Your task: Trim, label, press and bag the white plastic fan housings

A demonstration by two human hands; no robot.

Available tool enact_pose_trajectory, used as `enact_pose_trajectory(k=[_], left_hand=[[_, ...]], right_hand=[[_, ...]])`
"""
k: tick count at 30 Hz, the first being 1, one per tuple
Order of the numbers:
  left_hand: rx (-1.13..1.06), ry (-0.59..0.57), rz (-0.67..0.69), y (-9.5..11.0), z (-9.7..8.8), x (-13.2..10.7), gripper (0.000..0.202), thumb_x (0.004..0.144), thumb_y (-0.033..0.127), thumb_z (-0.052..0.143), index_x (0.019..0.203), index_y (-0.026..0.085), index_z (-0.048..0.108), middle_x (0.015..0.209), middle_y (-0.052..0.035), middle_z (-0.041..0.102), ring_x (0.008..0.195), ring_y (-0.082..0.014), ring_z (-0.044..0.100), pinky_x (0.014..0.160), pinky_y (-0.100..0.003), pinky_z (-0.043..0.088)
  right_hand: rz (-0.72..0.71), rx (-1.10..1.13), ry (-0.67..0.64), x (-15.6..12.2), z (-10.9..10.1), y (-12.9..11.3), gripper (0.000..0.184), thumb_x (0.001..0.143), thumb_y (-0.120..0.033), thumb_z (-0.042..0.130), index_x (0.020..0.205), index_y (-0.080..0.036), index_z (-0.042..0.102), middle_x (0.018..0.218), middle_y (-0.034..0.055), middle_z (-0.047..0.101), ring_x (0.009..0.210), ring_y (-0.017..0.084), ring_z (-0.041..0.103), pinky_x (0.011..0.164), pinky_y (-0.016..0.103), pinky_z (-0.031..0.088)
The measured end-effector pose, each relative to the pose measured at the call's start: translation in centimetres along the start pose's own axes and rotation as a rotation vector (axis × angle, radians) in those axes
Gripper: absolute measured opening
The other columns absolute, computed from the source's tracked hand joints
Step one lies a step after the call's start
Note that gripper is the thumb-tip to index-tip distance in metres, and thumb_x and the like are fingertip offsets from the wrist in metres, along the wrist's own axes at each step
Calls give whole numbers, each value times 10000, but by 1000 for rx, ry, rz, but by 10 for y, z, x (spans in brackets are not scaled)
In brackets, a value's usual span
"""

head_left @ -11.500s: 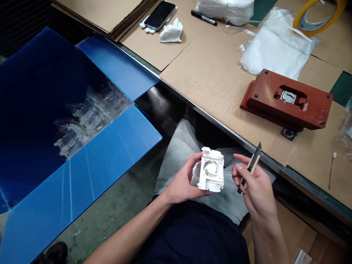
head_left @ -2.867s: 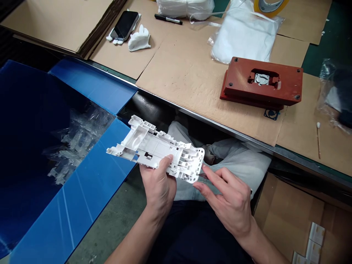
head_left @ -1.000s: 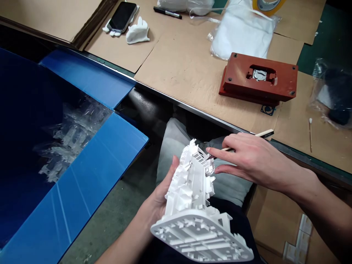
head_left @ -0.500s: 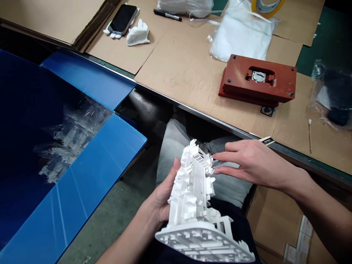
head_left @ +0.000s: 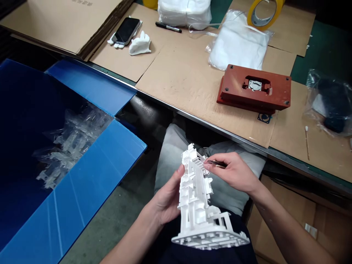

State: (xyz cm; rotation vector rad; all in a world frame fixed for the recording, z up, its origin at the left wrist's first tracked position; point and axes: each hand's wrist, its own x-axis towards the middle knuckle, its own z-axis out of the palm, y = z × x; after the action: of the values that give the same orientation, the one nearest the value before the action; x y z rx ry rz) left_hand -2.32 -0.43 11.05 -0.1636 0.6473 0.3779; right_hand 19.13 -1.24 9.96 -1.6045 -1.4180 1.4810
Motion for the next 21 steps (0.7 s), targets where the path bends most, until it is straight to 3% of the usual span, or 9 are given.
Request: enact_pose_trajectory(k=[3, 5, 9, 15, 17, 19, 21], left_hand=[[-29, -44, -17, 3, -10, 5, 610, 850, 426, 699, 1306, 32, 605, 1032, -165, 773, 827, -272, 744, 715, -326, 564], [-46, -120, -25, 5, -16, 9, 659, 847, 454, 640, 1344, 26, 575, 1128, -204, 739, 904, -300, 728, 768, -371, 564], [-32, -237, -26, 8, -20, 15, 751, 826, 477, 571, 1424, 28, 502, 1313, -245, 629, 1018, -324, 672, 862, -441, 527], [-6, -239, -54, 7, -9, 17, 831, 742, 474, 628, 1443, 48, 491, 1291, -222, 624, 1027, -303, 653, 834, -389, 526], [7, -233, -59, 7, -7, 19, 827, 734, 471, 636, 1428, 41, 506, 1286, -214, 633, 1017, -295, 659, 834, -384, 534], [35, -222, -51, 7, -8, 20, 800, 741, 467, 640, 1416, 53, 523, 1294, -205, 641, 1014, -292, 667, 841, -388, 542], [91, -176, -47, 8, -10, 20, 755, 731, 473, 668, 1366, 76, 577, 1281, -197, 662, 1008, -304, 680, 856, -409, 551]], right_hand=[[30, 89, 269, -4, -7, 9, 247, 883, -405, 690, 869, -169, 761, 692, 0, 633, 622, 122, 509, 567, 246, 393], [54, 165, 422, -9, -16, 20, 269, 860, -434, 721, 870, -167, 746, 627, -19, 557, 575, 108, 444, 528, 248, 350], [99, 207, 607, -22, -32, 44, 298, 856, -472, 727, 826, -177, 695, 607, -34, 495, 574, 100, 410, 516, 247, 318], [160, 231, 872, -60, -49, 87, 434, 819, -459, 769, 602, -162, 537, 604, -18, 507, 572, 85, 433, 498, 228, 314], [180, 367, 1051, -80, -56, 111, 346, 784, -430, 805, 691, -157, 613, 621, -16, 534, 571, 86, 460, 480, 211, 322], [234, 490, 1238, -102, -63, 140, 294, 781, -402, 805, 901, -163, 681, 634, -27, 549, 555, 82, 469, 450, 188, 312], [326, 546, 1365, -127, -68, 173, 308, 823, -372, 763, 1028, -165, 663, 620, -47, 527, 516, 70, 447, 417, 165, 281]])
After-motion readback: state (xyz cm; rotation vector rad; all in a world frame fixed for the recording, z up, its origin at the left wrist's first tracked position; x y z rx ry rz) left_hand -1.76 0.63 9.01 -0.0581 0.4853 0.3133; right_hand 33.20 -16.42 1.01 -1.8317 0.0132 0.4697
